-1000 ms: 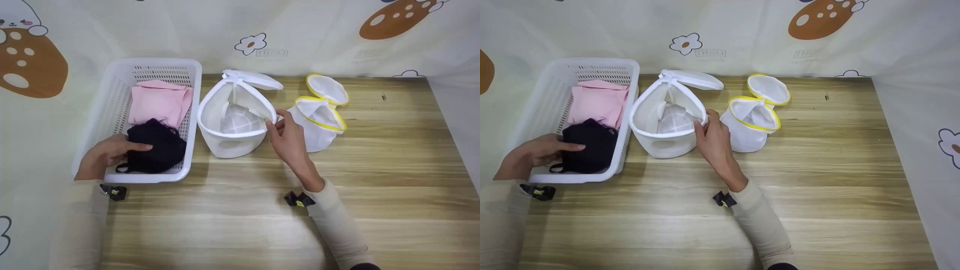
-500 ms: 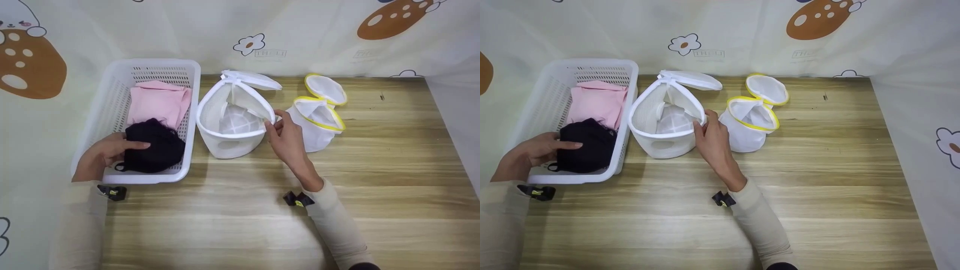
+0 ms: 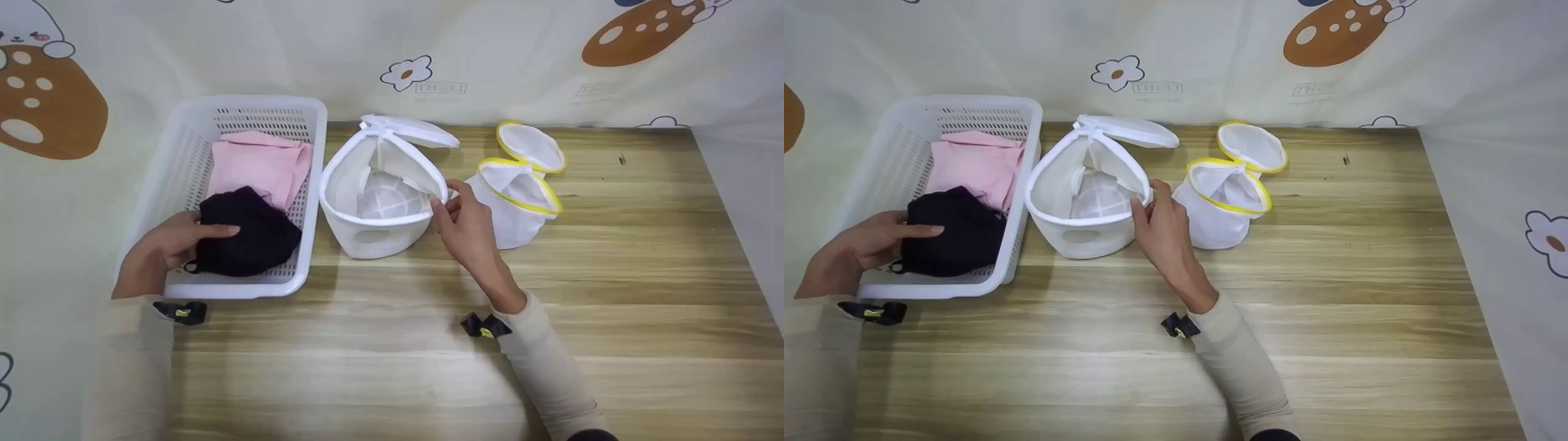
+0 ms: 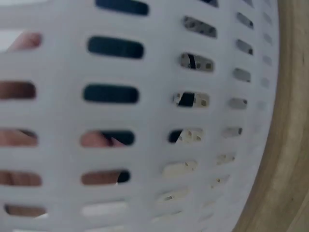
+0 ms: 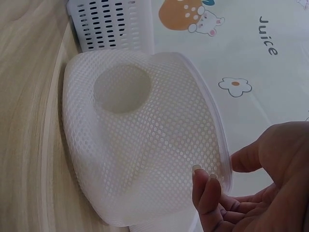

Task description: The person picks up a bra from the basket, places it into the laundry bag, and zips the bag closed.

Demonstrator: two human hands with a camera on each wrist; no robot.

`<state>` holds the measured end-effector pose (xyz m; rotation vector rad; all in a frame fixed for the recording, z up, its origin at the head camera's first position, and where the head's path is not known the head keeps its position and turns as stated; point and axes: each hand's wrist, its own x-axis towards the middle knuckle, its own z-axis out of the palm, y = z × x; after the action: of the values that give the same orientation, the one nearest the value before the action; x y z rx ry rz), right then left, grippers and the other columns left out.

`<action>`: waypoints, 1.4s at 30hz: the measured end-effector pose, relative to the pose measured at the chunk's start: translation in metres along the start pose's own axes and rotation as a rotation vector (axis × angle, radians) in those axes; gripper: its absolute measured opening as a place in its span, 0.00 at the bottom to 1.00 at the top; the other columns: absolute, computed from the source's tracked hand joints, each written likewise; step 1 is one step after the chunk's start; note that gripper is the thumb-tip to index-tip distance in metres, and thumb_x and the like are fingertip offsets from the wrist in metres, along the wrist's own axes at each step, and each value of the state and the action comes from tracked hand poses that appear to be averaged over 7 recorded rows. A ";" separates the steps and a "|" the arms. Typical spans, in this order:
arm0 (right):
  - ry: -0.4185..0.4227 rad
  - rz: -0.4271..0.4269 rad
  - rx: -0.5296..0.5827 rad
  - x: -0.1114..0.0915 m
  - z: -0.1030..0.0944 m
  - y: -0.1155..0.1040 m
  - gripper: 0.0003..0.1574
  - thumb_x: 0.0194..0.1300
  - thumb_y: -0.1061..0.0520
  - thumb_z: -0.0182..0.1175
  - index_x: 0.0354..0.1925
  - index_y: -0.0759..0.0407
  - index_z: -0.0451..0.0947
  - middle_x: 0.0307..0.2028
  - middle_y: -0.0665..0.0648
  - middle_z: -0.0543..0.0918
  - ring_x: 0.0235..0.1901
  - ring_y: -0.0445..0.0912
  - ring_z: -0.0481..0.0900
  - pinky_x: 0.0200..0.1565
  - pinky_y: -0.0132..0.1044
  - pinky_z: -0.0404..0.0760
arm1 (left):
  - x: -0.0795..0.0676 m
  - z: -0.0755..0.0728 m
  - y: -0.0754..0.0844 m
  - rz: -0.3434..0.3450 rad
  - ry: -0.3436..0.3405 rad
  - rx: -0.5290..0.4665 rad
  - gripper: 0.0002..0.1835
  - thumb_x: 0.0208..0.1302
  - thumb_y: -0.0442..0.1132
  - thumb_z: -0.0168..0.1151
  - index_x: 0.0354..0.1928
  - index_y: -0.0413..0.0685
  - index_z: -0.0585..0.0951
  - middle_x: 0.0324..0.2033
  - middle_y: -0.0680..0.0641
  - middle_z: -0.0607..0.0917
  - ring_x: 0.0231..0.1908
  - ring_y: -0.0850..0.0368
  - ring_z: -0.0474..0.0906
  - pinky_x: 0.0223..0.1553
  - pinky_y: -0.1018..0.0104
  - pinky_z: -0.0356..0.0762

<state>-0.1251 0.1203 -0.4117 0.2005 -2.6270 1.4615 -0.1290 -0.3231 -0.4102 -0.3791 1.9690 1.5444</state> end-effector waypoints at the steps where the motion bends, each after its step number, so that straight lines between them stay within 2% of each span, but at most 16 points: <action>1: -0.001 -0.005 0.000 0.000 0.000 0.000 0.25 0.69 0.56 0.57 0.59 0.67 0.68 0.27 0.56 0.79 0.20 0.42 0.79 0.23 0.37 0.78 | 0.000 0.000 0.001 0.007 -0.005 -0.026 0.46 0.59 0.41 0.68 0.68 0.29 0.50 0.47 0.48 0.77 0.41 0.58 0.80 0.45 0.64 0.79; 6: 0.003 -0.007 0.000 -0.001 -0.001 -0.001 0.25 0.69 0.56 0.56 0.59 0.67 0.68 0.27 0.56 0.79 0.20 0.42 0.79 0.22 0.36 0.78 | -0.004 -0.002 0.006 0.029 0.012 -0.075 0.44 0.61 0.40 0.67 0.68 0.31 0.50 0.44 0.51 0.79 0.41 0.58 0.81 0.43 0.65 0.79; 10: 0.001 0.001 -0.011 0.000 0.000 -0.001 0.25 0.69 0.56 0.56 0.59 0.67 0.68 0.26 0.56 0.79 0.20 0.42 0.79 0.22 0.36 0.77 | -0.006 -0.003 0.008 0.039 0.055 -0.061 0.44 0.61 0.42 0.67 0.69 0.32 0.52 0.41 0.55 0.81 0.38 0.61 0.81 0.40 0.69 0.79; 15: -0.011 0.002 -0.020 -0.001 0.000 -0.002 0.25 0.69 0.56 0.56 0.60 0.67 0.68 0.26 0.54 0.78 0.20 0.42 0.78 0.23 0.35 0.76 | -0.009 -0.002 0.011 0.086 0.098 -0.066 0.44 0.61 0.42 0.67 0.69 0.33 0.52 0.41 0.57 0.81 0.39 0.63 0.80 0.40 0.71 0.79; 21: -0.020 0.013 -0.008 -0.002 0.000 -0.003 0.26 0.70 0.56 0.56 0.61 0.67 0.67 0.27 0.54 0.78 0.21 0.42 0.78 0.23 0.35 0.76 | -0.015 -0.002 0.020 0.141 0.110 -0.144 0.41 0.60 0.38 0.67 0.67 0.34 0.53 0.42 0.55 0.82 0.38 0.62 0.81 0.38 0.71 0.79; 26: -0.029 0.020 -0.001 -0.003 0.000 -0.004 0.26 0.69 0.57 0.56 0.61 0.67 0.67 0.26 0.54 0.78 0.21 0.42 0.78 0.23 0.35 0.76 | -0.021 -0.005 0.024 0.177 0.111 -0.229 0.39 0.61 0.35 0.66 0.67 0.35 0.54 0.44 0.53 0.81 0.40 0.60 0.81 0.40 0.69 0.80; 32: -0.029 0.000 0.012 -0.003 0.000 -0.004 0.26 0.70 0.57 0.55 0.61 0.68 0.66 0.26 0.54 0.78 0.20 0.41 0.79 0.23 0.36 0.78 | -0.028 -0.009 0.030 0.211 0.114 -0.299 0.29 0.61 0.33 0.65 0.60 0.40 0.61 0.43 0.52 0.81 0.40 0.59 0.82 0.39 0.67 0.80; 39: -0.033 0.007 -0.003 -0.002 0.000 -0.003 0.26 0.70 0.57 0.55 0.61 0.67 0.66 0.26 0.54 0.78 0.20 0.41 0.78 0.23 0.36 0.78 | -0.033 -0.004 0.045 0.223 0.168 -0.248 0.29 0.60 0.35 0.67 0.59 0.41 0.62 0.43 0.52 0.81 0.40 0.59 0.81 0.40 0.68 0.80; 42: -0.028 0.006 -0.006 -0.003 -0.001 -0.003 0.26 0.70 0.57 0.55 0.61 0.67 0.66 0.26 0.54 0.78 0.20 0.41 0.78 0.23 0.36 0.77 | -0.032 0.000 0.050 0.238 0.162 -0.251 0.30 0.60 0.34 0.67 0.60 0.40 0.62 0.44 0.50 0.80 0.40 0.58 0.81 0.40 0.67 0.80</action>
<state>-0.1215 0.1192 -0.4092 0.2138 -2.6563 1.4632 -0.1320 -0.3133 -0.3514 -0.3932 2.0037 1.9777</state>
